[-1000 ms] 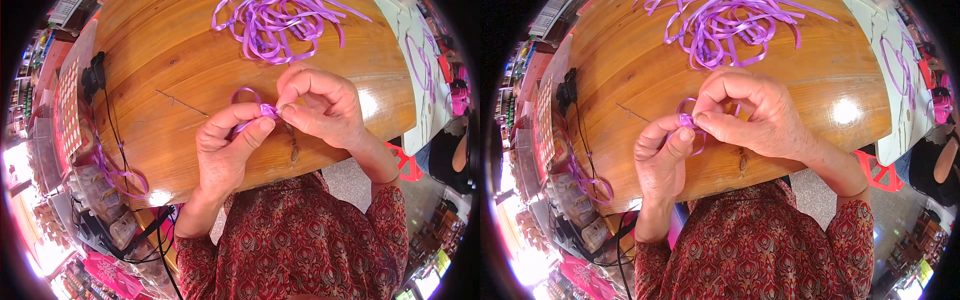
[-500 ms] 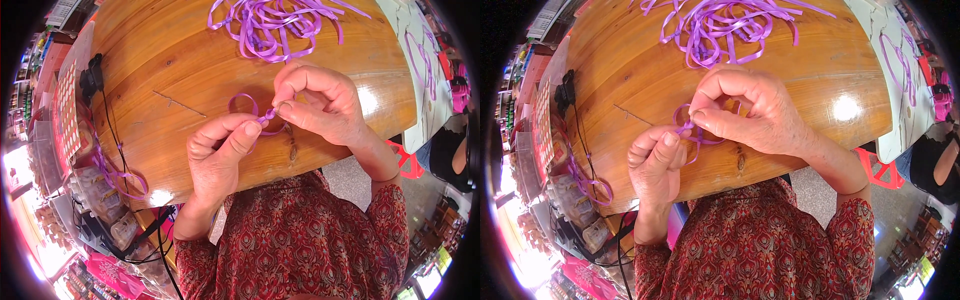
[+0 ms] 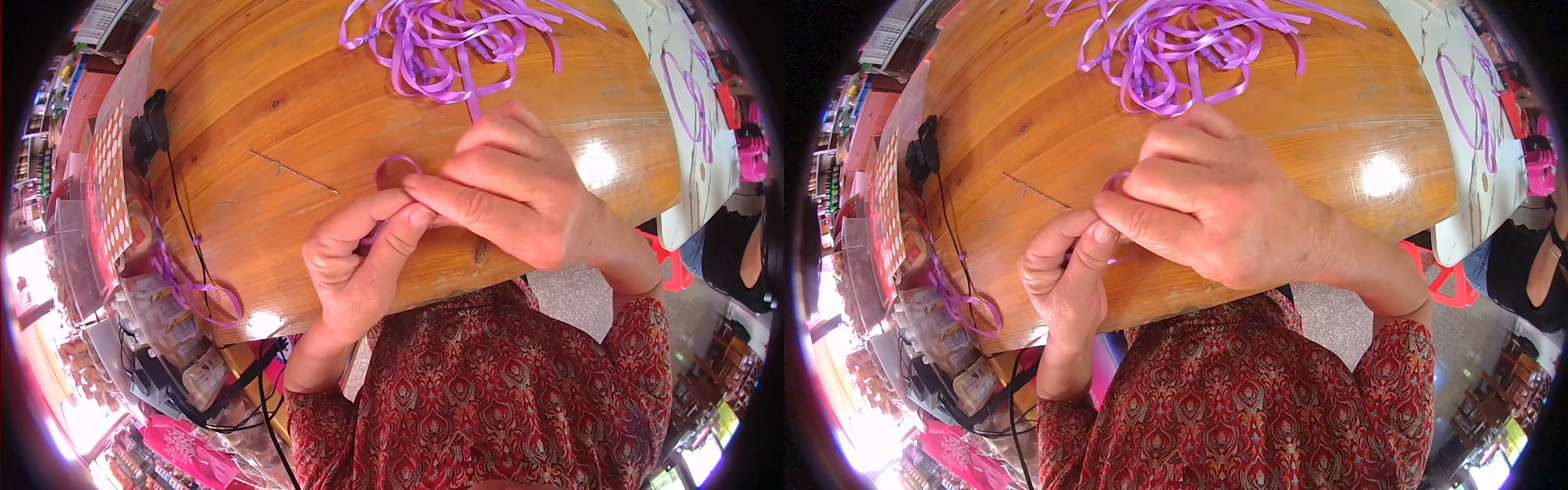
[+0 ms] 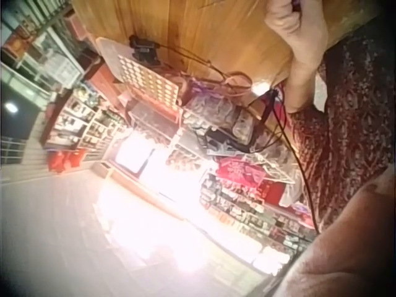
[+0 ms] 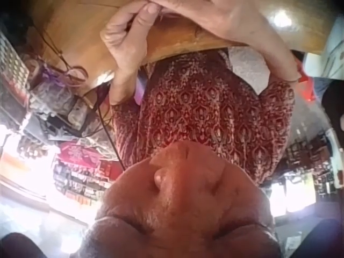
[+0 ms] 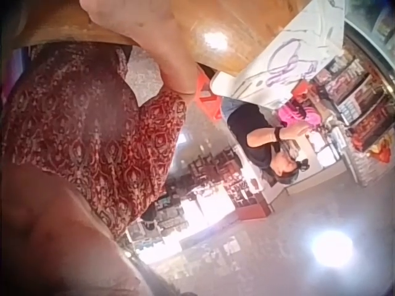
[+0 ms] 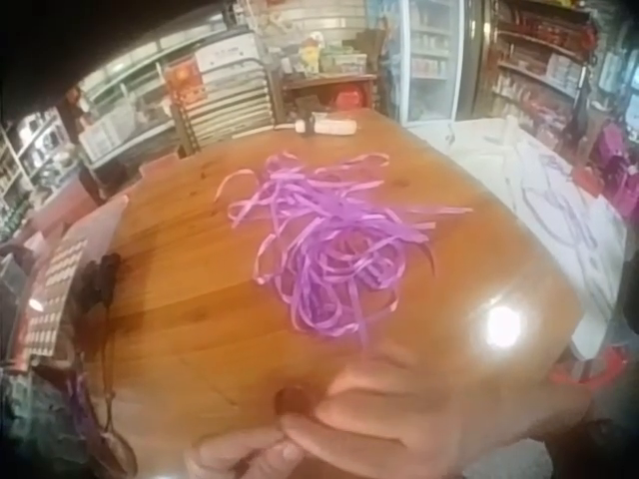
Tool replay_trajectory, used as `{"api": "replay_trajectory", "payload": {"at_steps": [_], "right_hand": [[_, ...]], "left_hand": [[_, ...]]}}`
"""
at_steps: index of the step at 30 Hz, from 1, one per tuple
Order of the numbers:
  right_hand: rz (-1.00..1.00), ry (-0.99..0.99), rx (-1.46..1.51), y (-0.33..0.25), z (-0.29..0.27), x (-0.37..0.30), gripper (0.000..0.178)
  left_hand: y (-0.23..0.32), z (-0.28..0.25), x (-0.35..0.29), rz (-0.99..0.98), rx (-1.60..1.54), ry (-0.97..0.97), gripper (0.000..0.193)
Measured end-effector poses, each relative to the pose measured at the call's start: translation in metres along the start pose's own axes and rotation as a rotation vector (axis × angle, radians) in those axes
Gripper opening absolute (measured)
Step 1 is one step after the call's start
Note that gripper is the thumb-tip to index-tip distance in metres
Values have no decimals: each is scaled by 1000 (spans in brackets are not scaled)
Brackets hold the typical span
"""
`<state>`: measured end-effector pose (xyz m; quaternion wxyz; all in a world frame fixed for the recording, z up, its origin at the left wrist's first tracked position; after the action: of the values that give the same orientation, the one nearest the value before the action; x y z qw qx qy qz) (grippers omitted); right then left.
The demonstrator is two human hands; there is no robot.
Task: The person rolls a purple ribbon by hand and then threads it through a purple plastic bead, repeating the process with another ribbon.
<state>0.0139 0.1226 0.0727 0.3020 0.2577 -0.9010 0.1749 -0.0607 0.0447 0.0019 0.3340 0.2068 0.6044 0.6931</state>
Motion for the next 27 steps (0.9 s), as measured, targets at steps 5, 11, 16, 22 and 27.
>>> {"api": "replay_trajectory", "payload": {"at_steps": [5, 11, 16, 22, 27], "right_hand": [[-23, 4, -46, 2, -7, -6, 30], [60, 55, 52, 15, -14, -19, 29], [170, 21, 169, 29, -8, -26, 43], [248, 64, 297, 36, -3, -30, 54], [110, 49, 188, 19, 5, -22, 26]], "left_hand": [[1, -9, -1, 54, 179, 6, 3], [2, -10, -3, 88, 176, 47, 2], [-6, -13, -2, -5, 84, 27, 3], [-7, -11, -1, -23, 53, 43, 3], [-11, -11, -2, -47, 10, 28, 3]]}}
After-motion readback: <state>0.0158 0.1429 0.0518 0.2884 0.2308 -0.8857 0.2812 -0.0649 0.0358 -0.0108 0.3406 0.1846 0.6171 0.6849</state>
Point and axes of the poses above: each hand's wrist, its own x-axis towards the middle knuckle, its own z-axis out of the palm, y = z × x, the point moved 10 cm from there along x, towards the middle knuckle, and after that the axes turned 12 degrees about -z, right-handed, at the moved point
